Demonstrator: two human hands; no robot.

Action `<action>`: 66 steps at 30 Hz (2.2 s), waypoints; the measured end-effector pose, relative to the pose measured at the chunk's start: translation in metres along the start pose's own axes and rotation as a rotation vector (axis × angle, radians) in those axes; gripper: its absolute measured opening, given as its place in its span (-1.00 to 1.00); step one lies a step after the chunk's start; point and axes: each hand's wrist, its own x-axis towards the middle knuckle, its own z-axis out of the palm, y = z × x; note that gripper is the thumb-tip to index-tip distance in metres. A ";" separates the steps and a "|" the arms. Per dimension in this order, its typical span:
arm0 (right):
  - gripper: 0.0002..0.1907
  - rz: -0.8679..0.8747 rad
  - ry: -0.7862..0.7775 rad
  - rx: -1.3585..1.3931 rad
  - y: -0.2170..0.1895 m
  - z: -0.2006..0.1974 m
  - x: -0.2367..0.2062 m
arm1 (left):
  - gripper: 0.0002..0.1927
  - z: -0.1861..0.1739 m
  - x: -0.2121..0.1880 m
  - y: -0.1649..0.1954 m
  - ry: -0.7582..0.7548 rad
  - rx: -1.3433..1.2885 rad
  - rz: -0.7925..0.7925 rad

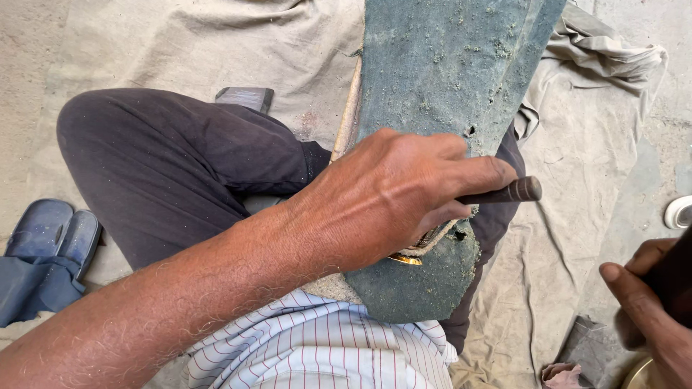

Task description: The person sits cross-legged with a sandbag on their lap holding a small brass pot. They hold a punch against the pot's surface and repeatedly strike it with a wooden mallet to engrave patterns, repositioning the pot and punch between strikes.

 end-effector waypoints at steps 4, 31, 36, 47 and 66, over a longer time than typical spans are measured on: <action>-0.77 0.061 -0.035 -0.095 0.011 0.006 0.012 | -0.57 -0.004 0.002 0.003 -0.016 -0.003 -0.009; -0.65 -0.151 -0.119 -0.511 0.110 -0.017 0.075 | -0.58 0.006 -0.033 0.000 0.237 -0.109 -0.099; -0.67 -0.153 -0.151 -0.565 0.099 -0.022 0.087 | -0.59 0.010 -0.042 0.000 0.330 -0.247 -0.224; -0.71 -0.241 -0.162 -0.654 0.050 -0.020 0.150 | -0.59 0.019 -0.043 0.004 0.362 -0.201 -0.290; -0.78 -0.129 -0.151 -0.584 0.050 -0.009 0.139 | -0.62 0.014 -0.042 0.010 0.364 -0.186 -0.221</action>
